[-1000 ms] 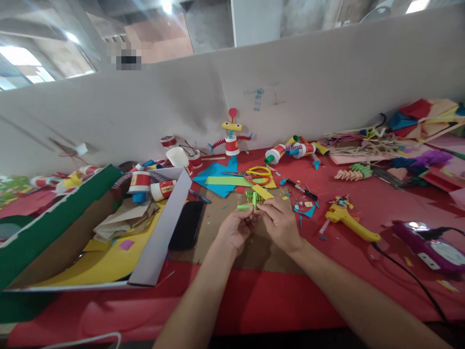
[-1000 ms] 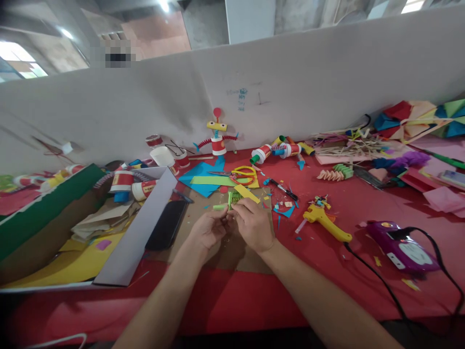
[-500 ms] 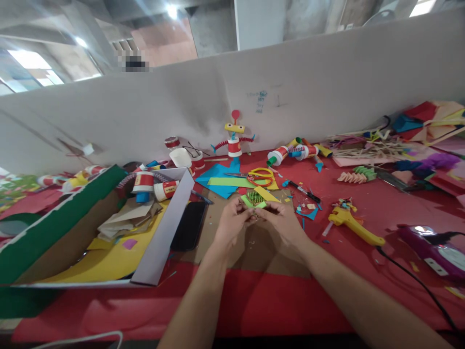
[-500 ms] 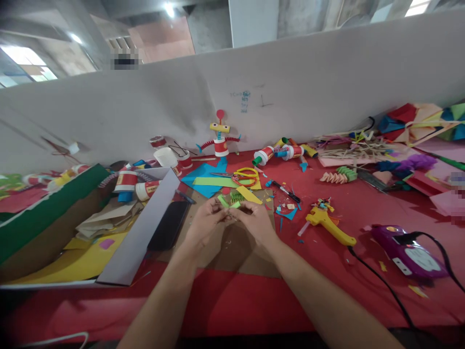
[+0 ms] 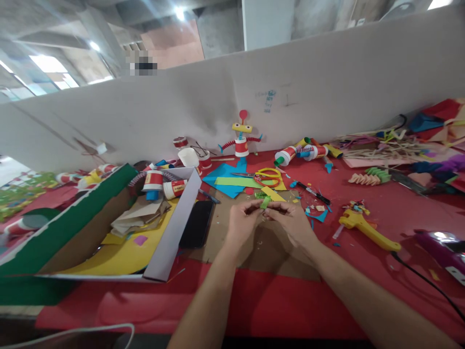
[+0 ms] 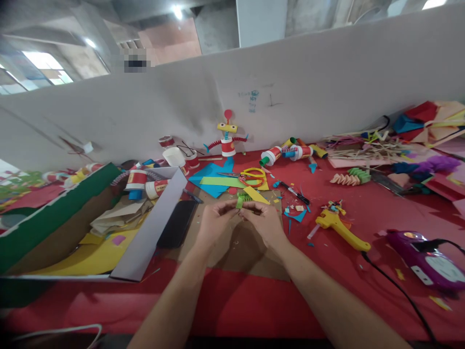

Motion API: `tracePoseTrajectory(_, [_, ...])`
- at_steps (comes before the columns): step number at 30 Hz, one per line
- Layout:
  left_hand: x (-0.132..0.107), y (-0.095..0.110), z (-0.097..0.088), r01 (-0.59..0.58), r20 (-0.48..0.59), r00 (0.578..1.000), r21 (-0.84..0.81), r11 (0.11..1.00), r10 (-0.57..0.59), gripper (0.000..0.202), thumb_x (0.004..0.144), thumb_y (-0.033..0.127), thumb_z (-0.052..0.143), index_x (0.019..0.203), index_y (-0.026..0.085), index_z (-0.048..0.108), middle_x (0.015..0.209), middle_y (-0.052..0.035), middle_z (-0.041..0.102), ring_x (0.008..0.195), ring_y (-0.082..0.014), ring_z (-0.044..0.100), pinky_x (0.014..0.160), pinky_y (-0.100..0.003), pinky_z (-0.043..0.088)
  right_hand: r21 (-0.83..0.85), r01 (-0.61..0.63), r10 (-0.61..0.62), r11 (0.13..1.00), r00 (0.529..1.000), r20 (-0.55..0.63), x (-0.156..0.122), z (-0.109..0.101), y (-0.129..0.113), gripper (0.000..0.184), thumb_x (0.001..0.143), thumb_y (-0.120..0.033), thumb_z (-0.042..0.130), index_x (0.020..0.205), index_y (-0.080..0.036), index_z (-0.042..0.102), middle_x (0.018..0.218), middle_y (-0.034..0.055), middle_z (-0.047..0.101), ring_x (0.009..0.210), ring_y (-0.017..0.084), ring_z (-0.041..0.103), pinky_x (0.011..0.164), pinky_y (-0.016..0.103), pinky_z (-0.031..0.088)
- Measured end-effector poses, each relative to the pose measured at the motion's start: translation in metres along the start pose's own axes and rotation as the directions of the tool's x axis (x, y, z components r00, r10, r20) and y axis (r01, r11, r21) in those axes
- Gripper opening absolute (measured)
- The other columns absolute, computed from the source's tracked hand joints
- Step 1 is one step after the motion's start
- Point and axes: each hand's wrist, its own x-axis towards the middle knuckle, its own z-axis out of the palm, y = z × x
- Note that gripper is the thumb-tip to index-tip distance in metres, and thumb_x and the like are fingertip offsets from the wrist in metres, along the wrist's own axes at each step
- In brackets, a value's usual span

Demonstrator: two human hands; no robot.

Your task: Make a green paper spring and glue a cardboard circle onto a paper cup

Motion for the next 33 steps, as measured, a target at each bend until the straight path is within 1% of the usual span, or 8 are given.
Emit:
tracePoseTrajectory(3, [-0.001, -0.001, 0.002, -0.061, 0.002, 0.998, -0.081, 0.995, 0.062, 0.031, 0.060, 0.011, 0.071, 0.091, 0.018, 0.069, 0.085, -0.0058, 0.069, 0.077, -0.0150, 0.061, 0.073, -0.026, 0.046, 0.027, 0.024, -0.024, 0.999, 1.000, -0.008, 0.001, 0.000, -0.001, 0.021, 0.063, -0.029, 0.072, 0.079, -0.015, 0.067, 0.069, 0.0008, 0.065, 0.063, 0.012, 0.059, 0.066, 0.028, 0.048])
tracePoseTrajectory(6, [-0.005, -0.002, 0.008, -0.033, -0.026, 0.999, -0.145, 0.989, 0.029, 0.026, 0.061, 0.014, 0.070, 0.087, 0.014, 0.069, 0.083, -0.0069, 0.069, 0.075, -0.0147, 0.061, 0.074, -0.027, 0.046, 0.047, 0.100, -0.099, 0.994, 0.995, -0.014, -0.001, 0.002, -0.002, 0.017, 0.067, -0.029, 0.070, 0.078, -0.017, 0.066, 0.072, 0.0001, 0.064, 0.064, 0.011, 0.058, 0.066, 0.026, 0.047])
tracePoseTrajectory(11, [-0.008, -0.001, 0.016, -0.016, -0.072, 0.997, -0.103, 0.995, 0.008, 0.017, 0.063, 0.018, 0.068, 0.079, 0.013, 0.072, 0.075, -0.0058, 0.070, 0.070, -0.0153, 0.060, 0.073, -0.029, 0.046, 0.011, 0.187, -0.187, 0.982, 0.982, -0.037, -0.005, 0.005, -0.003, 0.013, 0.071, -0.029, 0.068, 0.079, -0.019, 0.066, 0.072, 0.0000, 0.064, 0.065, 0.012, 0.057, 0.065, 0.026, 0.046])
tracePoseTrajectory(16, [-0.010, -0.002, 0.013, -0.147, -0.096, 0.983, 0.091, 0.985, 0.156, 0.015, 0.071, 0.019, 0.061, 0.078, 0.016, 0.073, 0.070, -0.0040, 0.069, 0.067, -0.0155, 0.060, 0.066, -0.027, 0.047, -0.049, 0.230, -0.231, 0.972, 0.973, -0.028, -0.006, 0.004, -0.001, 0.010, 0.074, -0.027, 0.066, 0.080, -0.019, 0.066, 0.070, 0.0004, 0.064, 0.064, 0.013, 0.059, 0.064, 0.027, 0.047])
tracePoseTrajectory(20, [-0.014, -0.004, 0.009, -0.269, -0.111, 0.938, 0.361, 0.893, 0.328, 0.019, 0.076, 0.018, 0.055, 0.083, 0.018, 0.073, 0.075, -0.0046, 0.070, 0.069, -0.0156, 0.062, 0.069, -0.027, 0.047, -0.077, 0.266, -0.266, 0.961, 0.964, 0.002, -0.008, 0.004, 0.001, 0.009, 0.075, -0.027, 0.064, 0.081, -0.020, 0.066, 0.070, 0.0003, 0.066, 0.064, 0.013, 0.059, 0.063, 0.026, 0.048])
tracePoseTrajectory(23, [-0.014, -0.003, 0.008, -0.261, -0.101, 0.938, 0.421, 0.869, 0.331, 0.019, 0.076, 0.015, 0.055, 0.081, 0.018, 0.073, 0.072, -0.0048, 0.070, 0.068, -0.0156, 0.062, 0.068, -0.026, 0.047, -0.063, 0.249, -0.248, 0.966, 0.968, 0.018, -0.009, 0.005, 0.000, 0.009, 0.076, -0.027, 0.064, 0.079, -0.019, 0.066, 0.070, -0.0001, 0.065, 0.064, 0.012, 0.060, 0.063, 0.025, 0.048])
tracePoseTrajectory(29, [-0.012, 0.002, 0.015, -0.146, -0.097, 0.983, 0.127, 0.981, 0.159, 0.019, 0.072, 0.019, 0.061, 0.087, 0.015, 0.071, 0.081, -0.0062, 0.071, 0.074, -0.0166, 0.063, 0.071, -0.027, 0.048, -0.062, 0.226, -0.228, 0.972, 0.973, -0.024, -0.008, 0.004, -0.004, 0.009, 0.074, -0.027, 0.065, 0.079, -0.019, 0.067, 0.068, -0.0002, 0.065, 0.061, 0.011, 0.059, 0.061, 0.024, 0.048])
tracePoseTrajectory(33, [-0.011, 0.001, 0.018, -0.020, -0.083, 0.997, -0.097, 0.995, 0.012, 0.026, 0.068, 0.020, 0.066, 0.092, 0.014, 0.071, 0.078, -0.0057, 0.071, 0.069, -0.0148, 0.062, 0.070, -0.028, 0.049, -0.023, 0.193, -0.194, 0.981, 0.980, -0.046, -0.008, 0.005, -0.003, 0.010, 0.073, -0.028, 0.066, 0.077, -0.018, 0.067, 0.066, -0.0002, 0.064, 0.061, 0.012, 0.058, 0.060, 0.025, 0.048])
